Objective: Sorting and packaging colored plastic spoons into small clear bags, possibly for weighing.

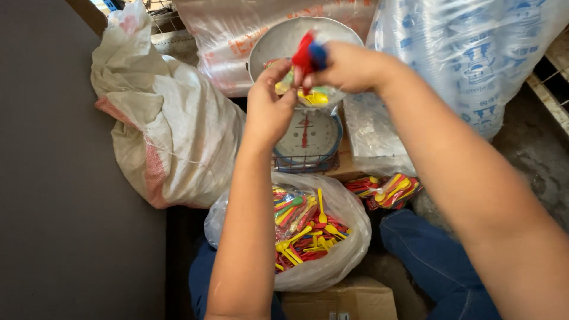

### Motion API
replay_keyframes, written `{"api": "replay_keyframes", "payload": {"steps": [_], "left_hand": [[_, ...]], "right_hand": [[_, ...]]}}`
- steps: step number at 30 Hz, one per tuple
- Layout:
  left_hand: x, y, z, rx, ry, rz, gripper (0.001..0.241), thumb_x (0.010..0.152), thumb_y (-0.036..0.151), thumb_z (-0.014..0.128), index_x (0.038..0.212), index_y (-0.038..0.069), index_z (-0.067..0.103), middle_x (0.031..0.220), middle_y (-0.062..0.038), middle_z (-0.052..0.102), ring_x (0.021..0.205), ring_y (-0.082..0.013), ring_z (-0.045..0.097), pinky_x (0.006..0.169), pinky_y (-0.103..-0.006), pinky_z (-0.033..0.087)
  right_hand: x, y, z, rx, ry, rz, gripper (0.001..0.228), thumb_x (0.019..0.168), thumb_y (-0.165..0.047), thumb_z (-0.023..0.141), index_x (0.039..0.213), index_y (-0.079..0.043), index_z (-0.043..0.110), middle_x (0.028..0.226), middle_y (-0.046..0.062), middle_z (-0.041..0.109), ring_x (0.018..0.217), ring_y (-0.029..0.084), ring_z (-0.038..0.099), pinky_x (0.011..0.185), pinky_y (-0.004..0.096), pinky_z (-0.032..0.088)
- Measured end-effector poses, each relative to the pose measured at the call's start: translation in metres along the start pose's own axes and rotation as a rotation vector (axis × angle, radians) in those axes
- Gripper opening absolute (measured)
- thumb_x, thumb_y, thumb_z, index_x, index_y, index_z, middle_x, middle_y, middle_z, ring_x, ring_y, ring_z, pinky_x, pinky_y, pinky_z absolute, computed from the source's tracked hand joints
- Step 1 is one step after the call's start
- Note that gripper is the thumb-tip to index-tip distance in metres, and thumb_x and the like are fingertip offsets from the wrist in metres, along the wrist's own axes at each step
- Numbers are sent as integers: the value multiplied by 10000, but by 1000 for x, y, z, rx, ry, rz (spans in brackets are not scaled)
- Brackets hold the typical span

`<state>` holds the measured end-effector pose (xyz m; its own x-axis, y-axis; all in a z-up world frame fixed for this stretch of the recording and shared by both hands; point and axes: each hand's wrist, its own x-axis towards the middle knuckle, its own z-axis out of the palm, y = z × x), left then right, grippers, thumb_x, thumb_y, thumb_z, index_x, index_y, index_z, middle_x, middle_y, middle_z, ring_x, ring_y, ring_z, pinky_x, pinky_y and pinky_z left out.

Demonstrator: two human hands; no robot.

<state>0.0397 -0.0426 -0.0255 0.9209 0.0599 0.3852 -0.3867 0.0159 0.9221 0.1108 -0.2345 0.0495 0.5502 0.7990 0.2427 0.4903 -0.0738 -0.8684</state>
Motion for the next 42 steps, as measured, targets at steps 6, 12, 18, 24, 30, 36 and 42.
{"api": "replay_keyframes", "payload": {"steps": [6, 12, 18, 24, 30, 36, 42], "left_hand": [[-5, 15, -1, 588, 69, 287, 479, 810, -24, 682, 1289, -28, 670, 1451, -207, 628, 1345, -385, 579, 1159, -427, 443], [-12, 22, -2, 723, 73, 173, 419, 810, 94, 723, 1226, 49, 737, 1410, -214, 587, 1287, -419, 552, 1117, -454, 415], [-18, 34, 5, 847, 47, 86, 375, 802, 77, 690, 1161, 135, 784, 1416, -195, 583, 1244, -436, 542, 1051, -472, 429], [24, -7, -20, 716, -34, 216, 507, 754, -69, 556, 1210, 49, 743, 1287, -216, 690, 1232, -368, 676, 1119, -414, 510], [48, 152, -29, 785, 26, 405, 252, 791, 41, 677, 1017, 9, 784, 1062, -208, 746, 952, -343, 738, 879, -400, 571], [-44, 234, -1, 143, -71, 174, 215, 830, 210, 800, 911, 17, 751, 842, -48, 770, 772, -184, 750, 741, -403, 636], [-156, 275, 54, 462, -426, 390, 395, 842, 392, 834, 961, 20, 776, 753, -136, 711, 681, -189, 665, 667, -355, 554]], "right_hand": [[24, 8, 25, -1096, -301, 653, 489, 1030, -529, 700, 1096, -48, 759, 972, 186, 759, 888, 330, 727, 835, 417, 553], [11, -22, 9, -925, -144, 333, 638, 603, -207, 930, 1192, -109, 707, 966, 203, 740, 868, 377, 701, 782, 470, 549], [-35, -52, 8, -1047, 20, 83, 472, 654, -28, 731, 1079, -209, 830, 1201, 164, 675, 1179, 356, 595, 1015, 420, 495], [-50, -55, -17, -1485, 86, 195, 334, 642, -336, 812, 973, -306, 847, 1291, 137, 617, 1212, 339, 546, 971, 500, 469], [-52, -139, -33, -944, 134, 345, 296, 930, -208, 669, 1216, -151, 721, 1058, 174, 735, 907, 326, 702, 824, 474, 549], [-110, -200, -10, -481, 57, -105, 244, 1074, -248, 639, 1221, -63, 700, 1095, 105, 723, 1006, 198, 695, 950, 354, 573], [-173, -205, 96, 577, 260, -53, 794, 713, -314, 932, 1381, -1, 640, 1286, 124, 684, 1216, 202, 665, 1147, 321, 503]]}}
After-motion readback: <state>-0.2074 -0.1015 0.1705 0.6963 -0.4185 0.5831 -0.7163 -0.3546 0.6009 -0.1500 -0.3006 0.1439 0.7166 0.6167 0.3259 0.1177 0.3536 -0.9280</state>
